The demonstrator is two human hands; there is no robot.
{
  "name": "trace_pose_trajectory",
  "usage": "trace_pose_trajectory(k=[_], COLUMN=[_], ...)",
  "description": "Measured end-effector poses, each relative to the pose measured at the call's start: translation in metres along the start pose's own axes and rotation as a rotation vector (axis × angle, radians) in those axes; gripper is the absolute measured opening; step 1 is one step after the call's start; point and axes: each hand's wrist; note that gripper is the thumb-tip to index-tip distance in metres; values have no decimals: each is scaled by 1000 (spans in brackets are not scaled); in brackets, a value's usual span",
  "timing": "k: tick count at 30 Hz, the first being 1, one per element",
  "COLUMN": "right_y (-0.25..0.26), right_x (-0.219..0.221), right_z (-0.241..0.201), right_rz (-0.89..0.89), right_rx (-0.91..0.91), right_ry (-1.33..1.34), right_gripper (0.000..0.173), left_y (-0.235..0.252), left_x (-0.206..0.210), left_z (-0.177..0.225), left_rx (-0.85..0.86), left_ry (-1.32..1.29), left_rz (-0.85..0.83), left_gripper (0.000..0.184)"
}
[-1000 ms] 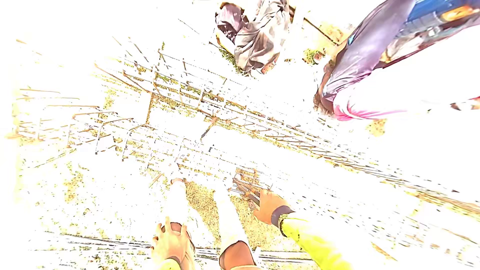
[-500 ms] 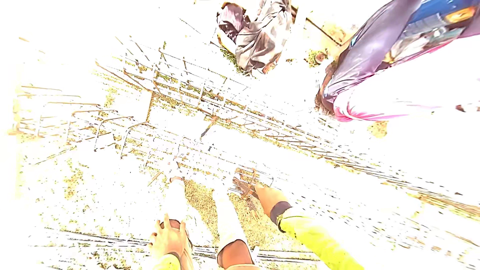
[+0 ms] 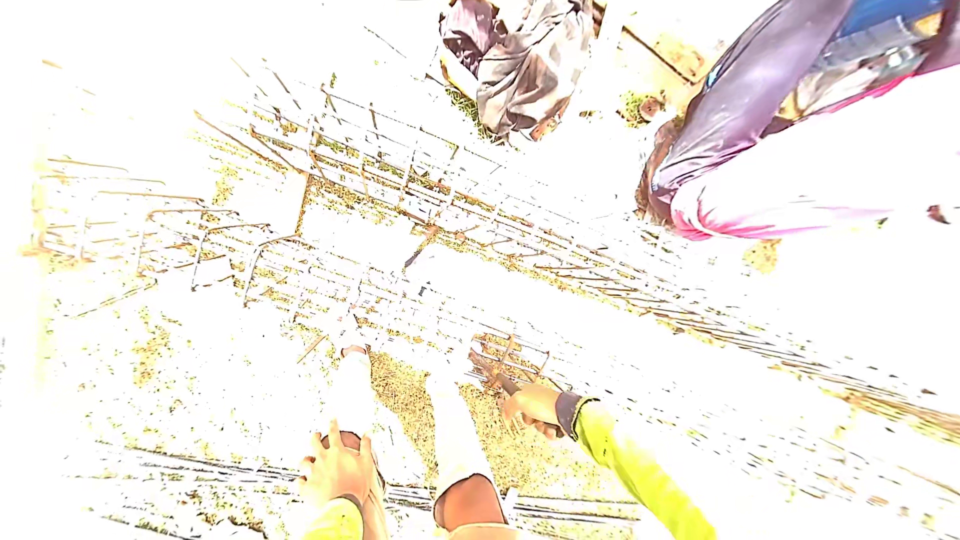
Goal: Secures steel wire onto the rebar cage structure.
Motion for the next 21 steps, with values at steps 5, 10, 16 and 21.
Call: trace_pose_trajectory(k=[5, 10, 16, 21], right_y=[-29, -33, -15, -8], right_x=[-11, -25, -25, 12], right_z=[-25, -32, -35, -9], right_rz=[323, 285, 84, 488], right_rx=[-106, -116, -99, -147], right_ry=[-852, -721, -426, -780], right_gripper=[61, 82, 58, 54], left_y=[-4, -4, 1, -6], left_x=[-2, -5, -5, -14], left_z=[1, 0, -2, -6], left_rx=[-3, -2, 0, 0], left_ry=[-2, -26, -21, -105], left_rz=[22, 4, -22, -102], left_gripper=[84, 84, 85, 83])
Point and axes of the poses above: each hand's wrist, its own y-axis towards the middle knuckle, its own x-axis out of the palm, z = x × y, and after that the axes turned 7 degrees about -x, right-handed
